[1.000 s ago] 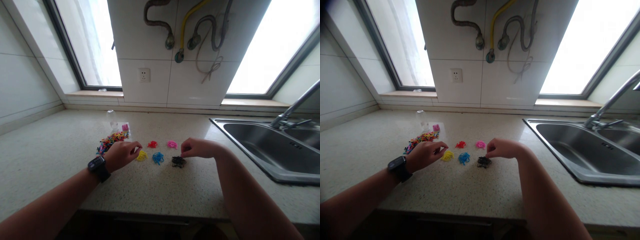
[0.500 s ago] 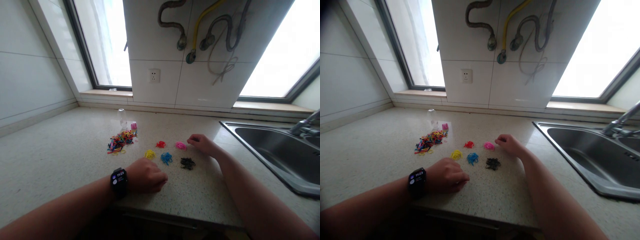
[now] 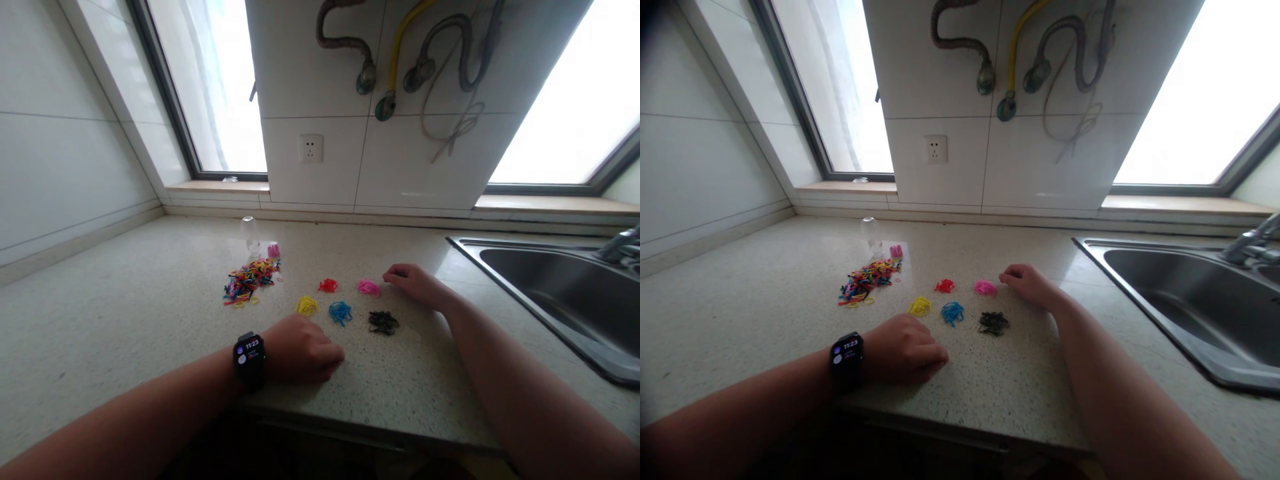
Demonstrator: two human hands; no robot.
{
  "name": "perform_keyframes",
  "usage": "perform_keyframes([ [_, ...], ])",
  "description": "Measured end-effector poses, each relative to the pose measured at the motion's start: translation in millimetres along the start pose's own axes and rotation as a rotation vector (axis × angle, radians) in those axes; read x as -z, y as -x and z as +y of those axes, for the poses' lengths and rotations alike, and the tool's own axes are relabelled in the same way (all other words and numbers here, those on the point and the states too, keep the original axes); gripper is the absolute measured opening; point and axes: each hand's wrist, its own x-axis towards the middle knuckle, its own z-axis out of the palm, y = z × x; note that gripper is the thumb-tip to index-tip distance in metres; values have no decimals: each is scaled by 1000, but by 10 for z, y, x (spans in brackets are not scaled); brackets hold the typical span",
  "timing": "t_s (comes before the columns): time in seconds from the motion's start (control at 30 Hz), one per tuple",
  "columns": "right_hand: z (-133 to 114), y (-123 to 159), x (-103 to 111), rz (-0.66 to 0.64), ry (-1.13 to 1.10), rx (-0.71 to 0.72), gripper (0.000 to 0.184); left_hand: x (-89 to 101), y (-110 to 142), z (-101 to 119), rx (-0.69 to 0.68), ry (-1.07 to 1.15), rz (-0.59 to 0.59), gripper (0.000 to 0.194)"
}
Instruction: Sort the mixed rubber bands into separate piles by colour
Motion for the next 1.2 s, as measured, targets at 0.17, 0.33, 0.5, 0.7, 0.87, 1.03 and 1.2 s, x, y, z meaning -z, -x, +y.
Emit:
perform_keyframes([
  [0.17,-31,15,0,-2,-9,-12,38,25,-13,19,-12,-10,5,15],
  [0.33,9,-3,-3,-6,-22,3,38,107,-10,-41,-10,-41,-6,19],
  [0.5,11,-8,-2,-7,-12,-1,38,360,108,-409,182,-84,-62,25],
  [0.7,-25,9,15,-22,-3,-1,38,683,468,-994,582,-118,-97,26],
  [0.87,14,-17,11,-31,4,-6,39,789,798,-1294,759,-101,-184,29],
  [1.03,29,-30,3,-28,8,6,40,804,970,-1435,802,-67,-258,28],
  [1.2,32,-26,-3,-33,11,12,40,778,1026,-1505,819,-46,-297,26],
])
